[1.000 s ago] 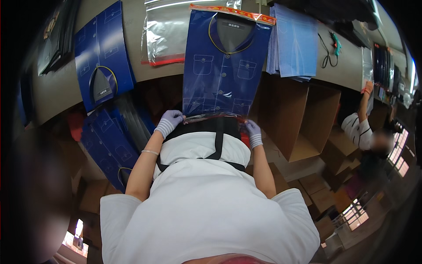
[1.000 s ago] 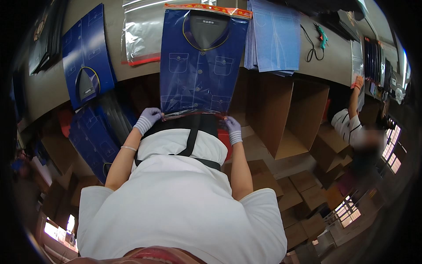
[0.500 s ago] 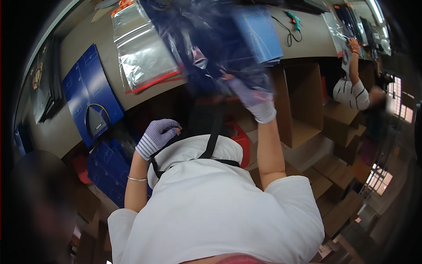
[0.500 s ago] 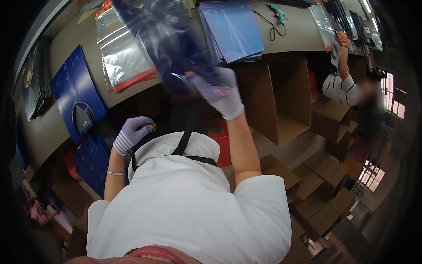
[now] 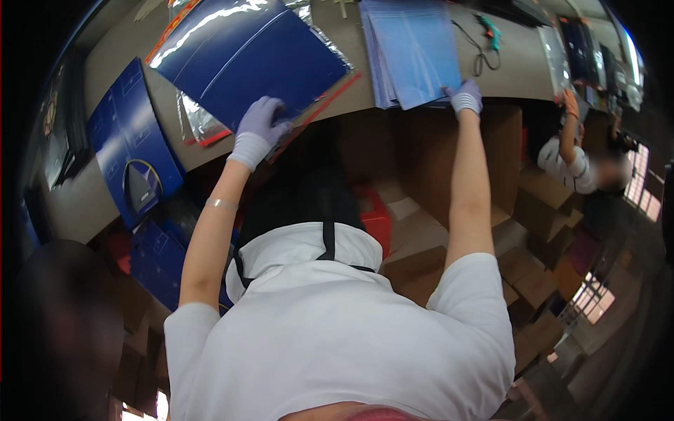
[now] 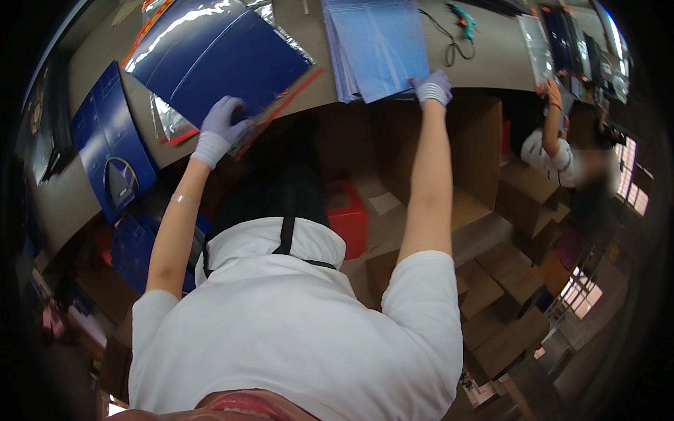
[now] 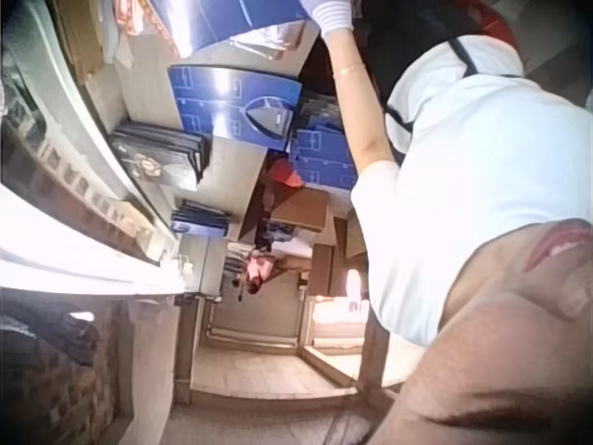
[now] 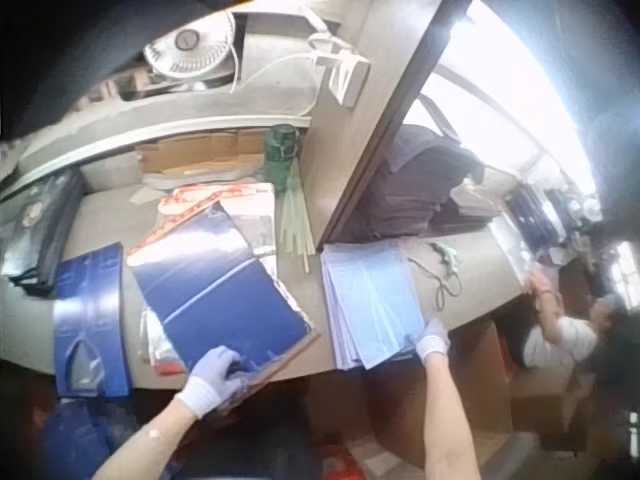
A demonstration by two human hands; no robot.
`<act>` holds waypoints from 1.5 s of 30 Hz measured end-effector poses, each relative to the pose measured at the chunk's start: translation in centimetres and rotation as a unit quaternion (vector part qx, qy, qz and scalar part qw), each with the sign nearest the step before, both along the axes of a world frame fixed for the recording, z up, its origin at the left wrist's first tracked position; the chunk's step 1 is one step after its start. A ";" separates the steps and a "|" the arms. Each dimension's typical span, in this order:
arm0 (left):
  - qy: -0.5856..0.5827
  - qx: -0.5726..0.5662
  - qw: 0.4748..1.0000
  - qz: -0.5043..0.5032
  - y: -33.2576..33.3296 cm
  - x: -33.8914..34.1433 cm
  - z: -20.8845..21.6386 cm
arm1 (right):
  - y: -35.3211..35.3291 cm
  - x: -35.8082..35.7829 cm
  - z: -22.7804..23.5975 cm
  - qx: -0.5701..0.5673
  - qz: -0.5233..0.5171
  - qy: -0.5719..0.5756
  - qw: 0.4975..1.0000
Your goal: Manually placing printed paper folders and documents into plastic packaging bags in an industrial environment.
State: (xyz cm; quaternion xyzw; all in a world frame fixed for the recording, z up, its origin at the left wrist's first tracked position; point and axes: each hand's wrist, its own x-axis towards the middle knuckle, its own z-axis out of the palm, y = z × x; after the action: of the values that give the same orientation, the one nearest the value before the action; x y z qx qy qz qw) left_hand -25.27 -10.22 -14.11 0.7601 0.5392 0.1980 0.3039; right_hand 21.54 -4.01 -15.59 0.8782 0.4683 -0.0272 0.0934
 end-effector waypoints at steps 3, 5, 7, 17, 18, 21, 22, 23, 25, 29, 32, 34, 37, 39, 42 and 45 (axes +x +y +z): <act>0.182 -0.018 0.983 -0.016 1.1 2.1 -2.3 | -0.1 4.2 -1.6 0.044 0.001 0.103 0.994; 0.170 -0.042 0.984 -0.016 1.7 1.4 -4.0 | -0.6 4.9 -0.6 0.061 -0.001 0.112 0.992; 0.148 -0.058 0.987 -0.025 2.3 0.5 -5.6 | -2.6 5.6 0.8 0.142 0.049 0.113 0.982; -0.307 -0.195 0.915 0.174 1.9 -0.3 -1.9 | -19.3 -12.9 13.7 0.360 -0.122 0.503 0.777; -0.295 -0.167 0.926 0.165 2.1 0.1 -1.5 | -20.9 -14.4 12.8 0.331 -0.144 0.521 0.773; -0.267 -0.134 0.941 0.160 2.3 0.0 -1.1 | -23.3 -19.0 10.0 0.265 -0.148 0.588 0.749; -0.252 -0.131 0.946 0.158 2.3 0.1 -1.0 | -23.6 -20.5 9.7 0.242 -0.142 0.601 0.748; -0.243 -0.122 0.950 0.155 2.2 0.1 -1.0 | -23.8 -21.7 9.8 0.225 -0.139 0.620 0.739; -0.235 -0.088 0.955 0.156 1.9 0.1 -0.6 | -24.2 -22.0 9.2 0.205 -0.101 0.555 0.800; -0.229 -0.062 0.956 0.175 1.4 -1.0 0.3 | -25.1 -20.8 11.1 0.267 -0.180 0.577 0.751; -0.228 -0.035 0.955 0.183 1.4 -1.2 1.0 | -26.2 -20.6 9.5 0.266 -0.134 0.567 0.768; -0.168 -0.020 0.969 0.178 0.9 -1.1 1.8 | -25.7 -22.6 10.3 0.243 -0.085 0.546 0.798; -0.123 0.014 0.978 0.168 0.0 -1.8 1.9 | -25.3 -25.5 11.3 0.168 -0.189 0.664 0.704; -0.099 0.022 0.982 0.160 -0.6 -2.2 2.4 | -24.4 -25.2 10.8 0.146 -0.211 0.713 0.653; -0.092 0.095 0.984 0.119 -1.5 -3.2 3.3 | -20.8 -25.8 8.8 0.066 -0.230 0.821 0.519; -0.104 0.089 0.986 0.091 -1.7 -3.3 3.8 | -15.4 -28.1 4.1 0.085 -0.110 0.836 0.531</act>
State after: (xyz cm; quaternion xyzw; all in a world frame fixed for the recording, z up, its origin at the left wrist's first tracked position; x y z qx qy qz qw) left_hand -28.61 -11.91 -10.36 0.7070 0.5520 0.3499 0.2701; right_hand -6.59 -19.42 -11.45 0.5026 0.2323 -0.7192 -0.4197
